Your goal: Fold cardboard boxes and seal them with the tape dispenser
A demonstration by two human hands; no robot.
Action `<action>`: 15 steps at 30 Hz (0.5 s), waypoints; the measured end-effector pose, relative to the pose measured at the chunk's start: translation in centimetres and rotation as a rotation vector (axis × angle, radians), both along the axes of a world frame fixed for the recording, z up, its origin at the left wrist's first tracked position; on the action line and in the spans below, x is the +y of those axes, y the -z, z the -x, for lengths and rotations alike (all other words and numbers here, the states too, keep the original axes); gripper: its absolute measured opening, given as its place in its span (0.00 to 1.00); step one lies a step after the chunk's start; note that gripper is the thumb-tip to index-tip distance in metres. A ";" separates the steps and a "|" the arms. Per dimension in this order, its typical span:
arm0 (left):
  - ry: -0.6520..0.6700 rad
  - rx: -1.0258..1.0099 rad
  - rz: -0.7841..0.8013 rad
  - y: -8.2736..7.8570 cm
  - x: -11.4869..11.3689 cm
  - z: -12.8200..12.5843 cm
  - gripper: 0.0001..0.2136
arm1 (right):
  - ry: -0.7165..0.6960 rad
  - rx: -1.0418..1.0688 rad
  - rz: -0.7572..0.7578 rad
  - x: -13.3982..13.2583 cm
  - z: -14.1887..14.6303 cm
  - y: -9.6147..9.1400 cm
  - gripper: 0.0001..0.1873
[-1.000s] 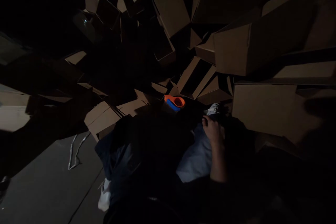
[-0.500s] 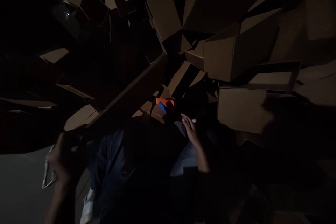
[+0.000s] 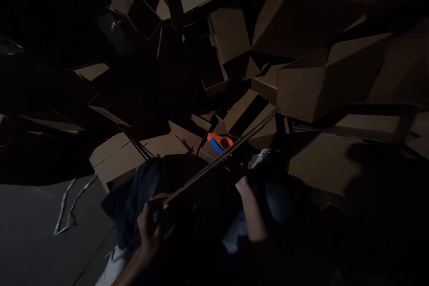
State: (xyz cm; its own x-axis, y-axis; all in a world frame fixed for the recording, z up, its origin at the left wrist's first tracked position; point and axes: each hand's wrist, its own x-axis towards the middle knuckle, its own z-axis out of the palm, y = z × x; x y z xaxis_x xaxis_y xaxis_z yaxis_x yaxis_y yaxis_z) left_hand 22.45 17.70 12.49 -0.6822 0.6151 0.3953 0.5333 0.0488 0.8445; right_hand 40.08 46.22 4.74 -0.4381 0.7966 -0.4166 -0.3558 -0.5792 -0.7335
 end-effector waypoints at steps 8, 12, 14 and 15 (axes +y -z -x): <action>0.261 -0.060 0.177 7.1 0.2 -0.5 0.14 | 0.183 -0.081 -0.060 1.3 -1.6 1.0 0.21; 0.362 -0.007 0.458 10.7 2.8 1.9 0.17 | 0.280 -0.290 -0.182 1.6 -2.9 2.7 0.17; 0.362 -0.014 0.495 12.3 4.0 2.8 0.16 | 0.408 -0.306 -0.258 1.1 -2.8 3.5 0.18; 0.361 -0.024 0.491 12.9 4.5 3.2 0.16 | 0.449 -0.310 -0.269 0.8 -2.7 3.8 0.20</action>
State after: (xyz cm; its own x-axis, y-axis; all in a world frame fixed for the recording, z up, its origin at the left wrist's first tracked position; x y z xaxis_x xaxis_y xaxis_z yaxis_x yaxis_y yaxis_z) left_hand 19.22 22.18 -0.40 -0.4020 0.9156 -0.0060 0.5698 0.2553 0.7811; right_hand 42.74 47.04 0.95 0.0745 0.9705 -0.2291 -0.2685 -0.2017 -0.9419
